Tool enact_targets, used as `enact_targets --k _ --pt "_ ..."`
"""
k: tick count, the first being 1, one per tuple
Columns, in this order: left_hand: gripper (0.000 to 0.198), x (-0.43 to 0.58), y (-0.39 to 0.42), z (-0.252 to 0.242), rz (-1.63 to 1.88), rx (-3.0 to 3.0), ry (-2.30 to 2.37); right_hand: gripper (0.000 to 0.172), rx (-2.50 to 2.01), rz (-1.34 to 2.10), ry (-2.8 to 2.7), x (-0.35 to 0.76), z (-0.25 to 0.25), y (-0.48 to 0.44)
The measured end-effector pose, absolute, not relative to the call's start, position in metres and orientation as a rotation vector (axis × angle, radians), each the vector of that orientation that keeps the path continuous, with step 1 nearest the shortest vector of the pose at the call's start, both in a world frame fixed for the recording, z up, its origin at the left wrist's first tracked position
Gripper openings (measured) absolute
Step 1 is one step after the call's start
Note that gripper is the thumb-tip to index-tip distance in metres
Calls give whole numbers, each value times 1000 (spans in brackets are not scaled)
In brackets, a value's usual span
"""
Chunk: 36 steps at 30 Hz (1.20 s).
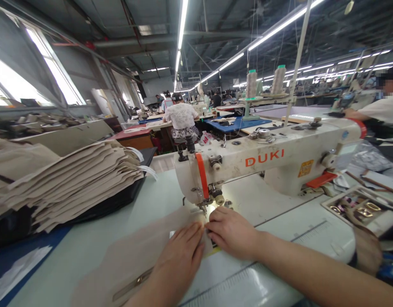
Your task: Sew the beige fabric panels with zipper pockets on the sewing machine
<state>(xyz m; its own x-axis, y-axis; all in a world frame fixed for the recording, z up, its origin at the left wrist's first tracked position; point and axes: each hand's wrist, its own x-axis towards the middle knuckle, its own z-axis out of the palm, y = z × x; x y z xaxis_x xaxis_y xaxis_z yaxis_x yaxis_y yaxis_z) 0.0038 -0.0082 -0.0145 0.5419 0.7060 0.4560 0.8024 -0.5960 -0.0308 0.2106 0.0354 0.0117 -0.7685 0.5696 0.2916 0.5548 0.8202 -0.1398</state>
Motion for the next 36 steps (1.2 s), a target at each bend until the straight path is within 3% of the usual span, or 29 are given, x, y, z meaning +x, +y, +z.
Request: enact_targets --k 36 --pt "32 3 19 -23 -801 -2552 -1194 21 -869 -66 -2728 212 11 47"
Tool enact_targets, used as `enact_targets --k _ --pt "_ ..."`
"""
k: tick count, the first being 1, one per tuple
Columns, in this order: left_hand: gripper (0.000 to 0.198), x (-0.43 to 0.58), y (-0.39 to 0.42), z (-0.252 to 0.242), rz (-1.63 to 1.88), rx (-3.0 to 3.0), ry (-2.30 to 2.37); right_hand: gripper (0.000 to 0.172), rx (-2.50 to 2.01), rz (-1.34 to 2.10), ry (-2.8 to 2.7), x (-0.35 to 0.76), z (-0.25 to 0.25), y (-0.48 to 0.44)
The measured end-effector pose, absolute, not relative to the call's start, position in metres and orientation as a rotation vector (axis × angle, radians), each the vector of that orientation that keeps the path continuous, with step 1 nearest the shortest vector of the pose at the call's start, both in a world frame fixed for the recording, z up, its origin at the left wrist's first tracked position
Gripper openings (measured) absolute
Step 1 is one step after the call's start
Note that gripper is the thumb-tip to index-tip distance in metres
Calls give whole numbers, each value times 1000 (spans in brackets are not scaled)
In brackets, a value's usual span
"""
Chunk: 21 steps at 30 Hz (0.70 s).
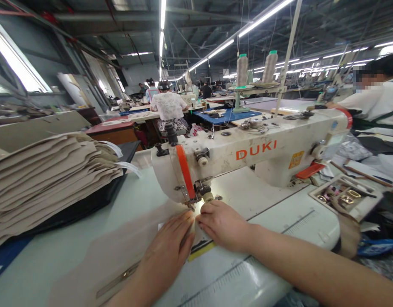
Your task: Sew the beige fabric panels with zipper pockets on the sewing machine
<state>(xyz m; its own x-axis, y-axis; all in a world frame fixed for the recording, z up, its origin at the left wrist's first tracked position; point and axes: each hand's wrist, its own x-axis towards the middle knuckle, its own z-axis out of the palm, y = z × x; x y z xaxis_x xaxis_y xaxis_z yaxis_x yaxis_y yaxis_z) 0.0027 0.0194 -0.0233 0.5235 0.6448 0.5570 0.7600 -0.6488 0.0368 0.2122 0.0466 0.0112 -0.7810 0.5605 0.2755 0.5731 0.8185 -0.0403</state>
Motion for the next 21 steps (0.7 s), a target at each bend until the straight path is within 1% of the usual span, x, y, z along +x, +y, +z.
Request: enact_targets --k 5,11,17,21 --pt "33 3 22 -20 -761 -2567 -1176 18 -875 -72 -2719 211 12 48" --pt "36 0 32 -16 -648 -2566 -1221 19 -889 -61 -2689 212 15 48" --pt "38 -3 42 -21 -672 -2562 -1259 19 -920 -16 -2640 215 11 48" --pt "37 -11 26 -20 -659 -2587 -1321 21 -918 17 -2568 219 6 46"
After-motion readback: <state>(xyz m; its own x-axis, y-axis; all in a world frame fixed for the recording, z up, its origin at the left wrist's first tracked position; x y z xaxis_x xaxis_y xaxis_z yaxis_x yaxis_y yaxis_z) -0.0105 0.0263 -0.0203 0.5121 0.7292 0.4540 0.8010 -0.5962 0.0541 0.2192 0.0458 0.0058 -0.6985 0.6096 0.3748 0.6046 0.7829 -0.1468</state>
